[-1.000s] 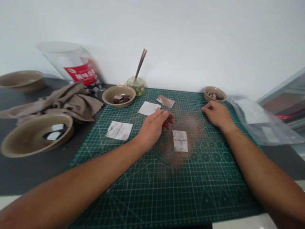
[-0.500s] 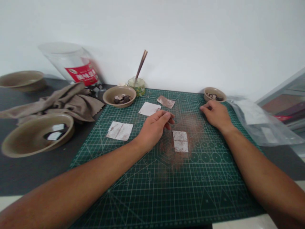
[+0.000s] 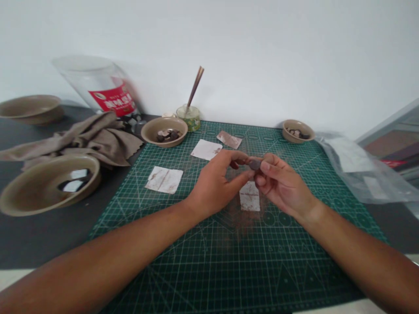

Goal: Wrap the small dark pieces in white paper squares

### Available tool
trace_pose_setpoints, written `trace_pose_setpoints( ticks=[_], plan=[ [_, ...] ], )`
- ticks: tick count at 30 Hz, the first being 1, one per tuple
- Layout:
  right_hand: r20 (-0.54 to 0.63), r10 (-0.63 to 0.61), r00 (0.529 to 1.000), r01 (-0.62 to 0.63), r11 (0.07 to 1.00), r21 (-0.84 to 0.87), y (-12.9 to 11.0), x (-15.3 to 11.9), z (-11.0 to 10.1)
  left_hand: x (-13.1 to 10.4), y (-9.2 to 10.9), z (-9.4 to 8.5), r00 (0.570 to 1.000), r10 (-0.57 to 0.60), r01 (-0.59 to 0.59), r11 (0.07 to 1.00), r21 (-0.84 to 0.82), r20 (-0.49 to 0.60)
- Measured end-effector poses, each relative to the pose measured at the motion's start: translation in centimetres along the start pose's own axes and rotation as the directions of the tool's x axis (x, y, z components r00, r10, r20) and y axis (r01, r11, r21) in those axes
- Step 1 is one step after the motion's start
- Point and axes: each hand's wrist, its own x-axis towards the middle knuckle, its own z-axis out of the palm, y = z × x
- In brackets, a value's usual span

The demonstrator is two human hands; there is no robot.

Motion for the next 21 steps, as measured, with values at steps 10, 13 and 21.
trace_pose_setpoints(
  ticks=[10, 13, 21],
  plan=[
    [0.011, 0.095, 0.995, -0.095, 0.993, 0.063, 0.15, 0.06, -0.58, 0.08, 0.14, -0.32, 0.978, 0.204, -0.190, 0.960, 0.203, -0.046],
    [0.050, 0.122, 0.991, -0.126, 0.990, 0.066, 0.18, -0.13, -0.55, 0.02, 0.19, -0.40, 0.976, 0.215, -0.204, 0.957, 0.208, -0.031],
    [0.158, 0.164, 0.974, -0.178, 0.981, 0.077, 0.29, -0.14, -0.62, -0.09, 0.75, -0.55, 0.962, 0.271, -0.259, 0.936, 0.239, -0.018]
  ],
)
